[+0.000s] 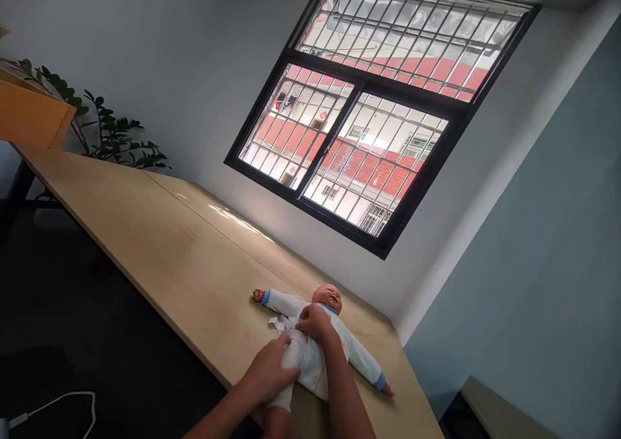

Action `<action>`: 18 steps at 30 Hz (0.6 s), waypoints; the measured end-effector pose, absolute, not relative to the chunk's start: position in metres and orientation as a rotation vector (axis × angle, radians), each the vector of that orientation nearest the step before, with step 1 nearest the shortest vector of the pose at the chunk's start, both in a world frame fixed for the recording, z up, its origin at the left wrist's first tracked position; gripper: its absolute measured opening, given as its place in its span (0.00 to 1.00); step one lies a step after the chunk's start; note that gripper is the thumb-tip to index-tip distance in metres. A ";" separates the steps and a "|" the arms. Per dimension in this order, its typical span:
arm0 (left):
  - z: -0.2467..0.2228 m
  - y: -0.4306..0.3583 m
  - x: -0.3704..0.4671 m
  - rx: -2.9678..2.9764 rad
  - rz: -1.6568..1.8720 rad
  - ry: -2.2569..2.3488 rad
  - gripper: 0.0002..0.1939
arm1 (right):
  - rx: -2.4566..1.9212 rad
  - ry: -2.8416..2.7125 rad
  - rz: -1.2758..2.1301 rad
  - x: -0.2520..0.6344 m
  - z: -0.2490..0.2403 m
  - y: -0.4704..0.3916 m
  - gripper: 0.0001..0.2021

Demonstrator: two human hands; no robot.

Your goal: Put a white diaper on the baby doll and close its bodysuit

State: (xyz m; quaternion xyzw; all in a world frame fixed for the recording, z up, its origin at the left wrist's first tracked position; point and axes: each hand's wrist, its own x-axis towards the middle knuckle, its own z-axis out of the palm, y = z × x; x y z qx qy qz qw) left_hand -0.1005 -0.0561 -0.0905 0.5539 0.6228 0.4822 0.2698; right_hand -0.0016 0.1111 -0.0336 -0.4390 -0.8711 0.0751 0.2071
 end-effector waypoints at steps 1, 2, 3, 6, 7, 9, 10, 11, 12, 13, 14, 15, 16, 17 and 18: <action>-0.093 -0.058 -0.096 1.489 1.305 1.691 0.32 | -1.241 -2.430 0.202 -0.006 -0.035 0.115 0.05; -0.095 -0.060 -0.092 1.486 1.304 1.703 0.34 | -1.253 -2.423 0.192 -0.009 -0.037 0.117 0.04; -0.096 -0.062 -0.090 1.482 1.299 1.712 0.35 | -1.260 -2.406 0.180 -0.012 -0.039 0.119 0.02; -0.100 -0.064 -0.088 1.491 1.290 1.706 0.34 | -1.268 -2.330 0.131 -0.017 -0.047 0.118 0.06; -0.101 -0.063 -0.090 1.503 1.294 1.687 0.33 | -1.270 -2.311 0.111 -0.018 -0.050 0.116 0.06; -0.102 -0.060 -0.097 1.540 1.291 1.648 0.26 | -1.264 -2.292 0.070 -0.018 -0.057 0.111 0.05; -0.102 -0.057 -0.102 1.561 1.276 1.649 0.20 | -1.257 -2.286 0.056 -0.018 -0.061 0.108 0.04; -0.102 -0.052 -0.108 1.579 1.265 1.680 0.16 | -1.249 -2.278 0.048 -0.017 -0.064 0.105 0.04; -0.102 -0.046 -0.114 1.589 1.254 1.743 0.14 | -1.241 -2.266 0.049 -0.016 -0.066 0.104 0.04; -0.101 -0.039 -0.120 1.591 1.238 1.831 0.14 | -1.234 -2.251 0.060 -0.015 -0.067 0.103 0.05; -0.100 -0.031 -0.126 1.587 1.219 1.930 0.13 | -1.227 -2.233 0.079 -0.014 -0.068 0.104 0.06; -0.098 -0.023 -0.131 1.579 1.196 2.022 0.13 | -1.220 -2.215 0.104 -0.012 -0.068 0.105 0.06; -0.096 -0.015 -0.135 1.572 1.163 2.093 0.17 | -1.211 -2.196 0.131 -0.011 -0.068 0.107 0.07; -0.095 -0.006 -0.138 1.566 1.124 2.135 0.20 | -1.199 -2.178 0.158 -0.010 -0.067 0.108 0.07; -0.093 0.001 -0.139 1.559 1.089 2.156 0.22 | -1.186 -2.160 0.183 -0.010 -0.066 0.110 0.08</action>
